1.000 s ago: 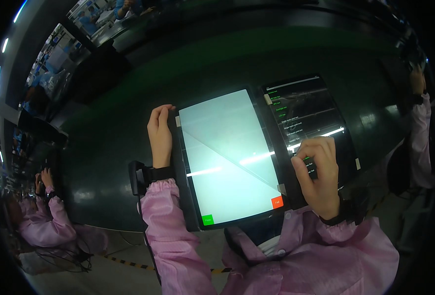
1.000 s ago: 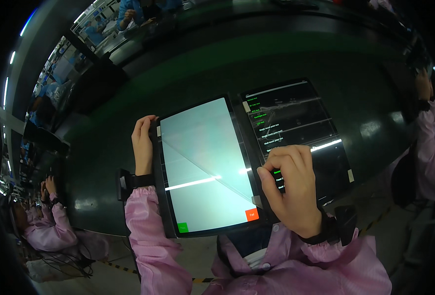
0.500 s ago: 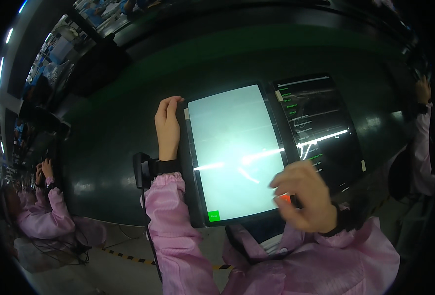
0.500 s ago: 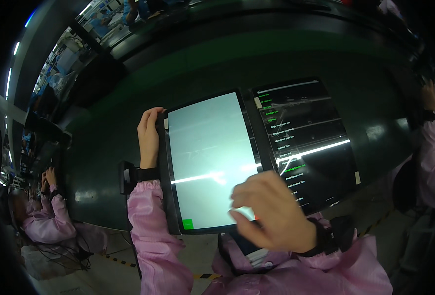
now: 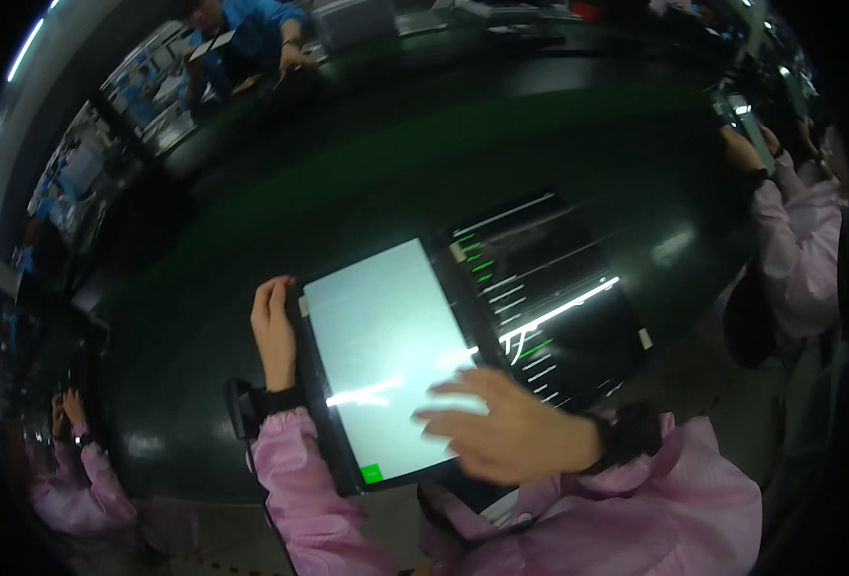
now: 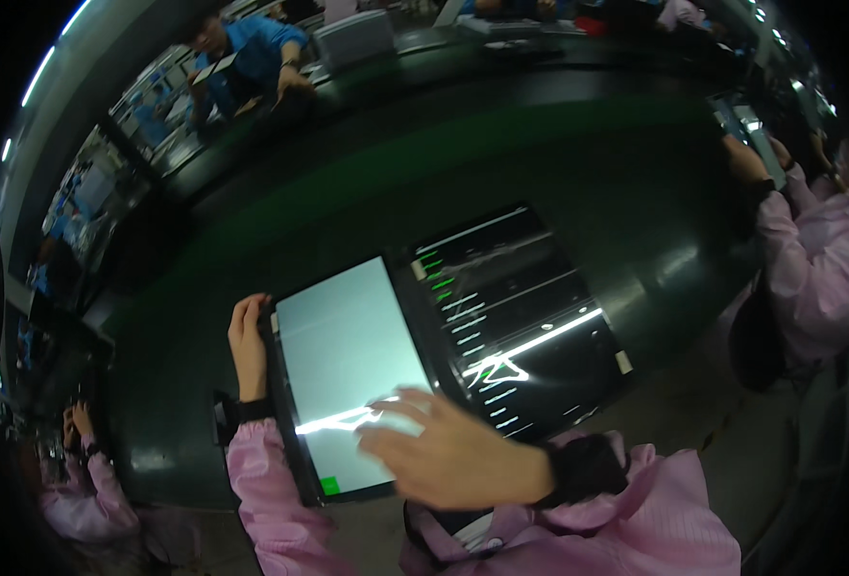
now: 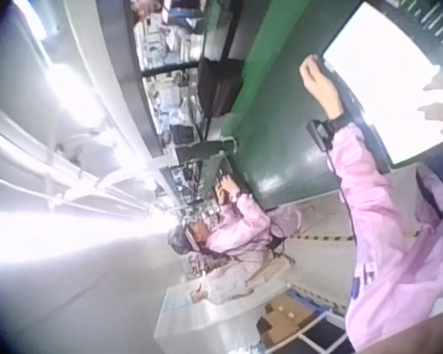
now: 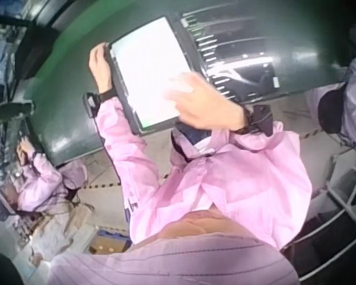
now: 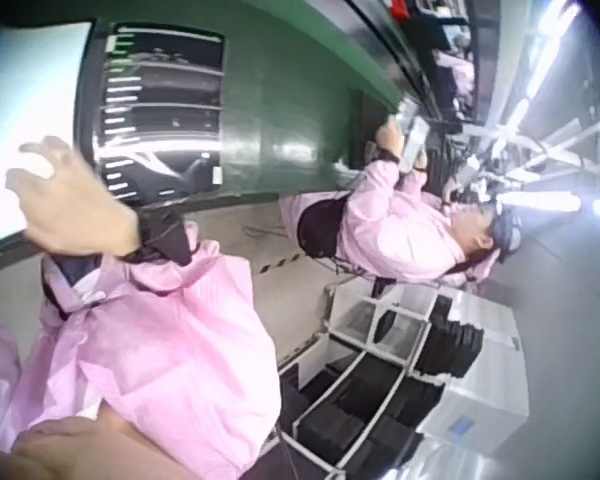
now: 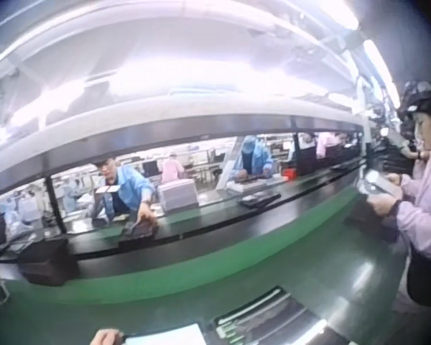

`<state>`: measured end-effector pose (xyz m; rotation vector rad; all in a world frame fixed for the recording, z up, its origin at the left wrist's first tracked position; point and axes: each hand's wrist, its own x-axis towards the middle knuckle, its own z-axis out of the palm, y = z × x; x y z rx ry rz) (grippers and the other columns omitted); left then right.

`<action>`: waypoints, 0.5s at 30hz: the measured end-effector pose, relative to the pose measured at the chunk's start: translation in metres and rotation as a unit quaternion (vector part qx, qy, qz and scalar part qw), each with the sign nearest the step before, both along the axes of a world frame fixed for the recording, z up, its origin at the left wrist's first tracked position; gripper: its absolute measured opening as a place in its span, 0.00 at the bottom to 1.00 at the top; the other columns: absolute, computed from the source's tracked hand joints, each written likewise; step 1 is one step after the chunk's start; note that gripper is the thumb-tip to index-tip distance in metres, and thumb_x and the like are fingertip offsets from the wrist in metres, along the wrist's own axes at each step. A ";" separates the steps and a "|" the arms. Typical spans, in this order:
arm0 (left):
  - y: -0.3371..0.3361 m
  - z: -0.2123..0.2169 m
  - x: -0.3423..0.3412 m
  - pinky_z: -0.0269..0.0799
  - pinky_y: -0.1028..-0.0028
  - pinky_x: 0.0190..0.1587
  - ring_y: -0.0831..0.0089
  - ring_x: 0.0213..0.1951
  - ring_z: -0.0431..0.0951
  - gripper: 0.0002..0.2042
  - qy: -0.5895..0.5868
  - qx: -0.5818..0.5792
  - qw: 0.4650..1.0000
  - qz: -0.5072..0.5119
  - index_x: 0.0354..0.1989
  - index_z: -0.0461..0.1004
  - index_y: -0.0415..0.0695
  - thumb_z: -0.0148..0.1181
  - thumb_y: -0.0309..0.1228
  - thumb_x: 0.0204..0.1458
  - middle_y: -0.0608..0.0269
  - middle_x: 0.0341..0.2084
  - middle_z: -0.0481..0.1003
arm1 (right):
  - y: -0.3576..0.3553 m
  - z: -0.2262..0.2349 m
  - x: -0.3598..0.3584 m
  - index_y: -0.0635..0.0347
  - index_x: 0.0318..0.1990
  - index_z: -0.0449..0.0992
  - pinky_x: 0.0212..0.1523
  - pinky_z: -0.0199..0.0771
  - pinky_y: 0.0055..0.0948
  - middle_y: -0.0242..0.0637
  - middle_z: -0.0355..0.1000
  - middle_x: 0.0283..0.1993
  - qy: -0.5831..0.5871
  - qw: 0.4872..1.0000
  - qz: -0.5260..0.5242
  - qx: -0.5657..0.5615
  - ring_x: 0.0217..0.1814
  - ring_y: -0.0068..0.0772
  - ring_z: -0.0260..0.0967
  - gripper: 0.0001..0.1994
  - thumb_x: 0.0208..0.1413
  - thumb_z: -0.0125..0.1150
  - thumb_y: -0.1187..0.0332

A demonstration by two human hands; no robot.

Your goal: Testing the touch and display functionality of tablet-like screens on a production line.

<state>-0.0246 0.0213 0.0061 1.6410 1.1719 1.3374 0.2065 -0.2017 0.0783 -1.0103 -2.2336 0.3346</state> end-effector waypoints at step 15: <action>-0.117 0.053 -0.010 0.66 0.68 0.47 0.60 0.42 0.73 0.14 0.235 0.118 0.965 -0.022 0.41 0.68 0.37 0.45 0.14 0.45 0.55 0.37 0.73 | 0.022 0.009 0.140 0.62 0.46 0.69 0.60 0.54 0.44 0.50 0.65 0.51 -0.008 0.963 -0.261 -0.070 0.64 0.52 0.49 0.14 0.49 0.50 0.74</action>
